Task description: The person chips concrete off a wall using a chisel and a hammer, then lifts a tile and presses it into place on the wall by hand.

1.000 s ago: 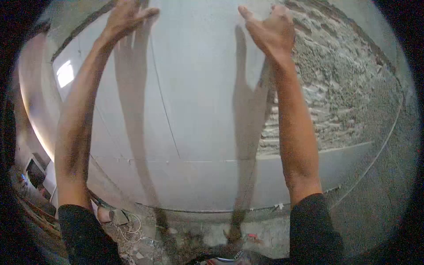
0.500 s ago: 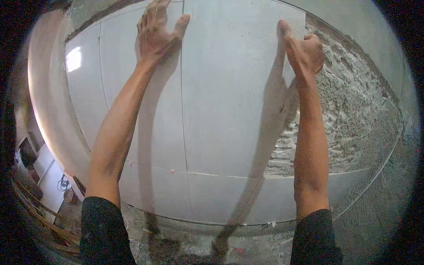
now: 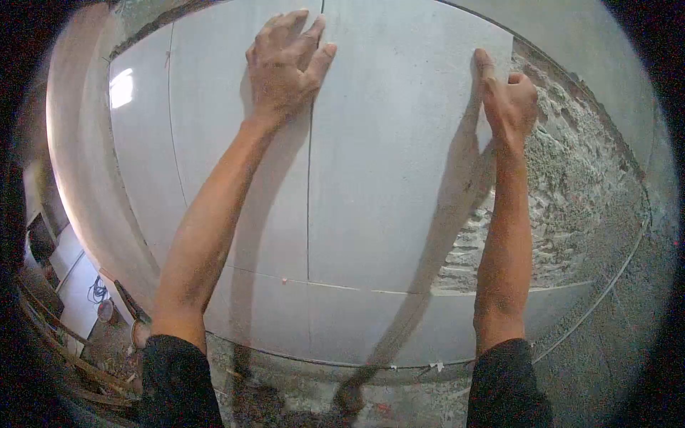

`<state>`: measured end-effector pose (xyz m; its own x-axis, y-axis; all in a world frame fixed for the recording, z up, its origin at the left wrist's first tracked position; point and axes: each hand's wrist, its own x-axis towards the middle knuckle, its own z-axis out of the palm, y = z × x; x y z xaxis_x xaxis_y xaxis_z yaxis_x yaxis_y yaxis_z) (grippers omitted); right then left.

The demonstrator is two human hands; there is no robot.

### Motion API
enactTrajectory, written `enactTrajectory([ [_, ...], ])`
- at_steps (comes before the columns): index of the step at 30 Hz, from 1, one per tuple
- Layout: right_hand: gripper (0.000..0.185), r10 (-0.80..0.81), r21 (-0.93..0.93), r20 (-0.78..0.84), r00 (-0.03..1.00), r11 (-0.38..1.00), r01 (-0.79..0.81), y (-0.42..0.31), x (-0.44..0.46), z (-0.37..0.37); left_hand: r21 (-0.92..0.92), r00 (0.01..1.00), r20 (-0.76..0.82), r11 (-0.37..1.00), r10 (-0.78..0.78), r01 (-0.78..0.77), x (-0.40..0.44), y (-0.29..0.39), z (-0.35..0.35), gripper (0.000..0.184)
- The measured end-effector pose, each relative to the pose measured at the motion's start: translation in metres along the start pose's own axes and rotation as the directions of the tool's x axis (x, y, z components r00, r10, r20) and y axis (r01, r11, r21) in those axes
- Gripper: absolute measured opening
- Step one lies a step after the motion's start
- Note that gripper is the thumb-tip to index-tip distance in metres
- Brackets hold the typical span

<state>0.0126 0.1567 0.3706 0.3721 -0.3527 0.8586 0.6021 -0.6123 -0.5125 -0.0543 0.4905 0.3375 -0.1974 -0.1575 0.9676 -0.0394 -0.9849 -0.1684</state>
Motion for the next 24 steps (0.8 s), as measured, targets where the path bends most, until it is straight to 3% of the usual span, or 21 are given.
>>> enactTrajectory([
  [3,0.086,0.001,-0.055,0.0,1.0,0.998,-0.001,-0.005,0.002,0.005,0.029,1.0,-0.007,0.999,0.03,-0.03,-0.001,-0.001,0.001,0.045],
  [7,0.088,-0.027,-0.024,0.015,1.0,0.999,0.027,0.006,0.011,0.006,-0.123,0.998,0.065,0.992,-0.014,0.022,0.008,0.007,-0.023,0.048],
  [10,0.09,-0.082,-0.077,-0.068,0.994,0.994,0.077,0.005,0.012,0.007,-0.124,0.999,0.032,0.992,-0.001,0.005,0.002,-0.002,-0.012,0.045],
  [12,0.091,-0.04,-0.11,-0.011,0.999,0.993,0.039,-0.003,0.01,0.004,-0.11,1.0,-0.016,0.994,0.005,-0.006,0.001,-0.003,-0.007,0.042],
  [15,0.094,-0.075,-0.15,-0.012,0.997,0.986,0.072,0.004,0.015,0.004,-0.125,0.998,0.062,0.991,-0.029,0.036,0.003,0.005,-0.018,0.042],
  [19,0.097,-0.036,-0.11,0.034,0.999,0.993,0.039,-0.006,0.005,-0.004,-0.128,0.997,-0.056,0.991,-0.05,0.043,-0.002,-0.002,-0.004,0.037],
  [24,0.101,-0.06,-0.174,0.014,0.998,0.983,0.061,0.001,0.011,0.001,-0.094,0.998,-0.06,0.996,0.003,-0.008,-0.007,-0.007,0.006,0.031],
])
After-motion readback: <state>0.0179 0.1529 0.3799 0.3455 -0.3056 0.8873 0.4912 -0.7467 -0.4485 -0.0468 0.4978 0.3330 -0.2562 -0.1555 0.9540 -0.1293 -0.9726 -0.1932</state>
